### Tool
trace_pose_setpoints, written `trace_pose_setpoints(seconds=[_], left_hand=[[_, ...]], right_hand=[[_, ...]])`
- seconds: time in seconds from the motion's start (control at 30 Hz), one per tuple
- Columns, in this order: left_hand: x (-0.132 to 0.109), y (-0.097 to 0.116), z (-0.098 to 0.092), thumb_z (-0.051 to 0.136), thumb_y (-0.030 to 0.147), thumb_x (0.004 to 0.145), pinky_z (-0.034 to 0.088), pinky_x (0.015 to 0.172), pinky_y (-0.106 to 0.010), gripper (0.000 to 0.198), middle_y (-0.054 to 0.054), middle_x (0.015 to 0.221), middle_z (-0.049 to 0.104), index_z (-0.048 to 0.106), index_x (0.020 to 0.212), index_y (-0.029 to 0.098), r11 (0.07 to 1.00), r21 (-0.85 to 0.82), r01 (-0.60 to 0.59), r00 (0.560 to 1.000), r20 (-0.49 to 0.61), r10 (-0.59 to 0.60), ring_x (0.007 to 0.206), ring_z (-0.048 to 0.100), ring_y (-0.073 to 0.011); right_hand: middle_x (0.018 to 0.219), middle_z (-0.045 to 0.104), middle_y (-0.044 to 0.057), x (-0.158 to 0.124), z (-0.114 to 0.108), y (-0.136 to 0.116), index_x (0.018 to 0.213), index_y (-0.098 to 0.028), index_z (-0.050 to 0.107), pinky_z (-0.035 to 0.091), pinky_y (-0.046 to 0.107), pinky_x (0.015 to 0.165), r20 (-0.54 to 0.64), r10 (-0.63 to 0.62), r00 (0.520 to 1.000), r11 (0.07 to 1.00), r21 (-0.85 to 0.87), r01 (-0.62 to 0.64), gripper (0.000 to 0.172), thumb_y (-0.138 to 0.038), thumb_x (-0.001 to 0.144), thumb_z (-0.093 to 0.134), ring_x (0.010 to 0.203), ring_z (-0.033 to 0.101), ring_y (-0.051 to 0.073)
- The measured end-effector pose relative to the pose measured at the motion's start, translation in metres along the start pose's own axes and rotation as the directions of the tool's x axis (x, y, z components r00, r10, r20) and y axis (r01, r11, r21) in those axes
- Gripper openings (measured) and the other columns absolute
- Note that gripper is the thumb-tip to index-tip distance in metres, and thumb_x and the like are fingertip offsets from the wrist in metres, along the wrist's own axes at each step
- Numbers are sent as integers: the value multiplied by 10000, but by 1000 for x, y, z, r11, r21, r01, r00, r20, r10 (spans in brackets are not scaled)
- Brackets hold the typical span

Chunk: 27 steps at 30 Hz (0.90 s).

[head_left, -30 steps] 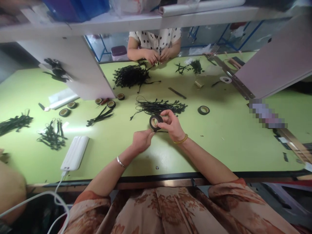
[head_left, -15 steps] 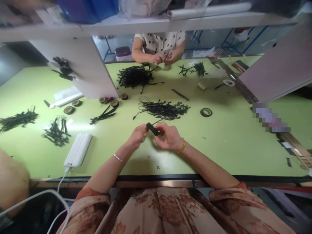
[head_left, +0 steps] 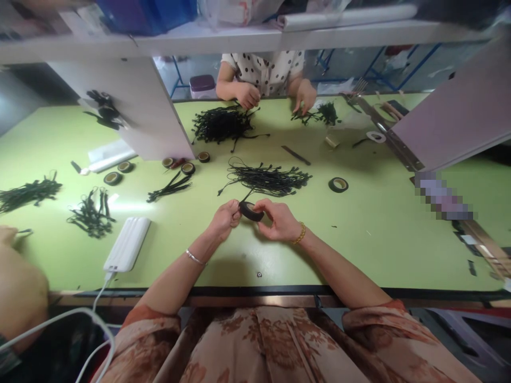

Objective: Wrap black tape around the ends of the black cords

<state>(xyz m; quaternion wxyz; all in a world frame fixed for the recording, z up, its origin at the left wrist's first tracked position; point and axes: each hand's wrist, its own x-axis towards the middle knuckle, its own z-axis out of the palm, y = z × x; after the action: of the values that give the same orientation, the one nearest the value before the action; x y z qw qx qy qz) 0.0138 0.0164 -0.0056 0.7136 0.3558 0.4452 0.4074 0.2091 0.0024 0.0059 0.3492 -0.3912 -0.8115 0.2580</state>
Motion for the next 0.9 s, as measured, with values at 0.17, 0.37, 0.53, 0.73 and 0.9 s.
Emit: trace_pose_setpoints(seconds=[0.17,0.37,0.53,0.73,0.9], left_hand=[[-3,4,0,696,525,757,112,427,-187,441,113,488,263,418,696,188,999,32,-20,999,33,19,413,170,-25],[-6,-3,-1,591,508,831,264,517,-209,388,59,552,391,512,672,163,775,530,-344,925,49,377,528,329,-67],[-12,-6,0,494,403,905,309,533,-228,327,46,527,448,602,706,167,451,795,-406,867,179,464,504,376,-84],[-16,-2,-1,412,422,973,345,582,-244,399,-32,667,630,666,784,179,-1,829,-559,707,477,522,616,540,-115],[-16,-6,1,345,441,1000,219,524,-282,460,-35,598,583,616,744,170,-344,734,-585,620,679,394,539,493,-115]], right_hand=[[837,689,16,1,-2,7,963,-229,530,388,280,575,32,3,999,1000,-4,-3,311,-207,665,613,581,550,145],[943,720,55,3,-2,16,1078,-207,519,349,263,514,101,166,981,910,368,-192,399,-368,737,649,516,464,107],[825,750,82,10,-6,25,1238,-178,560,400,287,527,323,376,869,474,739,-479,751,-776,847,329,533,570,158],[852,755,115,13,-18,22,1122,-151,683,513,351,710,474,340,812,131,831,-540,931,-903,760,269,785,687,244],[904,750,59,12,-14,21,1027,-176,627,516,342,835,478,306,823,198,814,-546,489,-381,646,855,856,703,209]])
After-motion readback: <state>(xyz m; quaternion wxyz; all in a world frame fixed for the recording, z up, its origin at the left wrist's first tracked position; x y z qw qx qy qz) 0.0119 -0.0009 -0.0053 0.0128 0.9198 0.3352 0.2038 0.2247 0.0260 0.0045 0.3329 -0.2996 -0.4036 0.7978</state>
